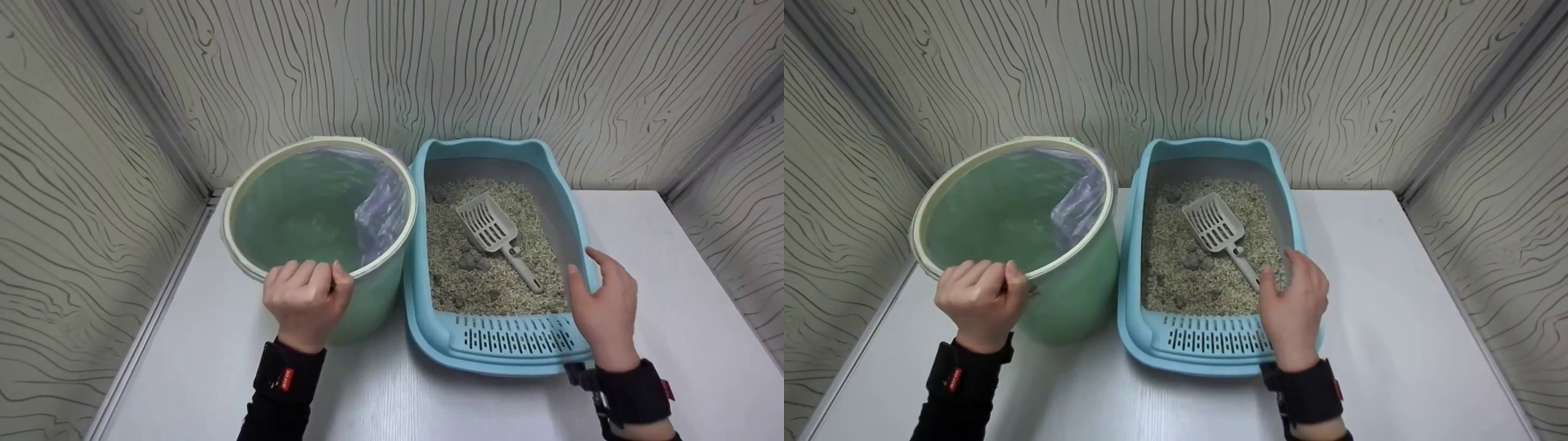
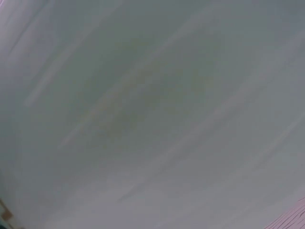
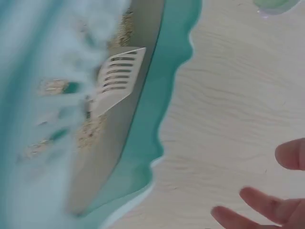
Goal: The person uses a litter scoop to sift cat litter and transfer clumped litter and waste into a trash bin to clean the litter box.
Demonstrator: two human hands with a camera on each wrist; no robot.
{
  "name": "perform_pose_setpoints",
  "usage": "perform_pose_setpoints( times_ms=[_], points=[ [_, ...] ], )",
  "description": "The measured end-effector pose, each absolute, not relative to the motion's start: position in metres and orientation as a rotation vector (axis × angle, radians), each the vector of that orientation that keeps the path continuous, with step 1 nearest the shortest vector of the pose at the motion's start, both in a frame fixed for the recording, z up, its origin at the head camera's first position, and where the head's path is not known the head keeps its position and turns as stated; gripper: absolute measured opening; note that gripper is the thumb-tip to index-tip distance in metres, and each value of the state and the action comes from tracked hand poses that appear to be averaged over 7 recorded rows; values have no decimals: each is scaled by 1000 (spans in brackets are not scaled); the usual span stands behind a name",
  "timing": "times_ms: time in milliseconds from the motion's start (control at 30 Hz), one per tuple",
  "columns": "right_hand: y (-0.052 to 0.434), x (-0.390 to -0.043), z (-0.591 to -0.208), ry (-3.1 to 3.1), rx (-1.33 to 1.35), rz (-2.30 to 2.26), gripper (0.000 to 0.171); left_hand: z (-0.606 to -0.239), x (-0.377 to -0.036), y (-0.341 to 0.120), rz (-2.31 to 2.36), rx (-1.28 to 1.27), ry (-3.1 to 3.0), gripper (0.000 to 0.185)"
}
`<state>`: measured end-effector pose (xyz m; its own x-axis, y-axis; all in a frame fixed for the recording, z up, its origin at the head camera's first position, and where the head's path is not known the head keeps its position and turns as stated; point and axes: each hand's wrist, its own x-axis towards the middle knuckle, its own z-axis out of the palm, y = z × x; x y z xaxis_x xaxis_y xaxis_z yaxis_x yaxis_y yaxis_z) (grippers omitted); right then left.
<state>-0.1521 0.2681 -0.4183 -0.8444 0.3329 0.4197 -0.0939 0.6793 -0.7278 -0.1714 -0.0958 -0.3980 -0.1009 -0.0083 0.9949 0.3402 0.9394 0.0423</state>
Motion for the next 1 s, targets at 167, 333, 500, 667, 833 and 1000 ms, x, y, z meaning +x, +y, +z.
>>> perform_pose_setpoints(
  times_ms=[167,333,500,667,833,1000],
  points=[
    [259,-196,-404,-2766,-114,1003,44,-399,-172,-96,-291,-267,-1649,46],
    [258,-244,-413,-3108,-87,810,50,-399,-172,-97,-292,-271,-1650,48],
    [272,-283,-438,-3282,-78,745,24,-399,-172,-96,-289,-266,-1656,47],
    [282,-302,-462,-3390,-168,792,25,-399,-171,-95,-277,-268,-1656,48],
    [282,-303,-482,-3442,-233,741,14,-400,-171,-96,-261,-267,-1662,49],
    [282,-307,-482,-3437,-148,691,17,-399,-172,-98,-241,-267,-1659,49]
  ],
)
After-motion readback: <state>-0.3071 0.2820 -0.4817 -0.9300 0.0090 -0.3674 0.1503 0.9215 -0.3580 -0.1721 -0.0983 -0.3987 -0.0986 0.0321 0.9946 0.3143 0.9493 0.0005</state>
